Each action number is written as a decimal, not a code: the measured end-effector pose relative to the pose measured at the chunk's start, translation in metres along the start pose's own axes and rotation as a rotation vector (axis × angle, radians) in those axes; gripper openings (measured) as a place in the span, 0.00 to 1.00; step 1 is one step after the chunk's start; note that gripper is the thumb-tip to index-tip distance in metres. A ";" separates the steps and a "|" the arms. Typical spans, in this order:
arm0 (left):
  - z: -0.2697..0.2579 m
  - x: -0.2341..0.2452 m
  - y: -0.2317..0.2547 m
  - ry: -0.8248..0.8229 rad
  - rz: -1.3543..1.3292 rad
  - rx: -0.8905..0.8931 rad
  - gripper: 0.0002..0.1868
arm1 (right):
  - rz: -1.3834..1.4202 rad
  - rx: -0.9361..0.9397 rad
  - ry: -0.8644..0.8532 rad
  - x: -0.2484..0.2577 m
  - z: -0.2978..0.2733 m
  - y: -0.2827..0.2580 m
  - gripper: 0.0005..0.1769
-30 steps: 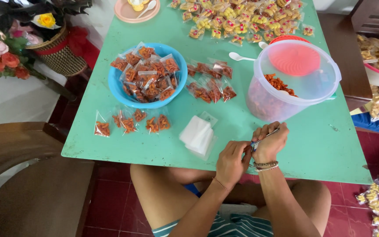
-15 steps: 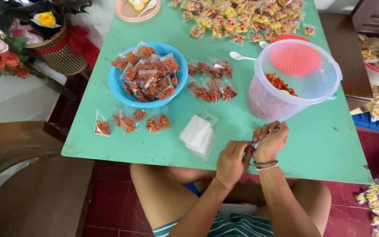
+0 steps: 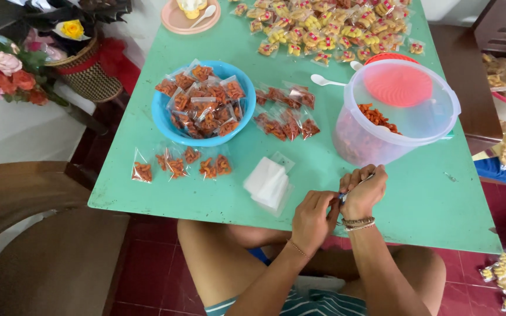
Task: Sealing small plastic bags of snacks using a lighter
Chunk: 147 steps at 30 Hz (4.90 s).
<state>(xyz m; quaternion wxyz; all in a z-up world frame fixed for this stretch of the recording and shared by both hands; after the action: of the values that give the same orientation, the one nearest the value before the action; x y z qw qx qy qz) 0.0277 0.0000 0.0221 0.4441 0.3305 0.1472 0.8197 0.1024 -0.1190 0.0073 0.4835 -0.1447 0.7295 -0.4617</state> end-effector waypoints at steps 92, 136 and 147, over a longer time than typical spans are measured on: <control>0.008 0.018 -0.002 0.108 -0.412 0.189 0.11 | -0.188 0.541 -0.224 0.021 -0.002 -0.040 0.24; 0.098 0.174 -0.037 0.287 -0.140 0.266 0.07 | -0.363 0.181 -0.105 0.032 -0.027 -0.010 0.20; 0.194 0.230 -0.171 -0.116 0.214 0.365 0.07 | -0.427 0.179 -0.086 0.035 -0.026 -0.008 0.16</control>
<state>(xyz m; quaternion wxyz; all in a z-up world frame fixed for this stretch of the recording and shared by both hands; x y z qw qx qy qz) 0.1770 0.2762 0.1683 0.2952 0.4658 0.2314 0.8015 0.0616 -0.1322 -0.0031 0.4164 -0.2719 0.6173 -0.6096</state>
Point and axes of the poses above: each hand's wrist, its own z-axis towards the middle knuckle, its own x-axis out of the back of the hand, y = z × x, the point moved 4 cm from there along z, towards the middle knuckle, and after that the axes turned 7 degrees about -y, right-handed, at the moved point
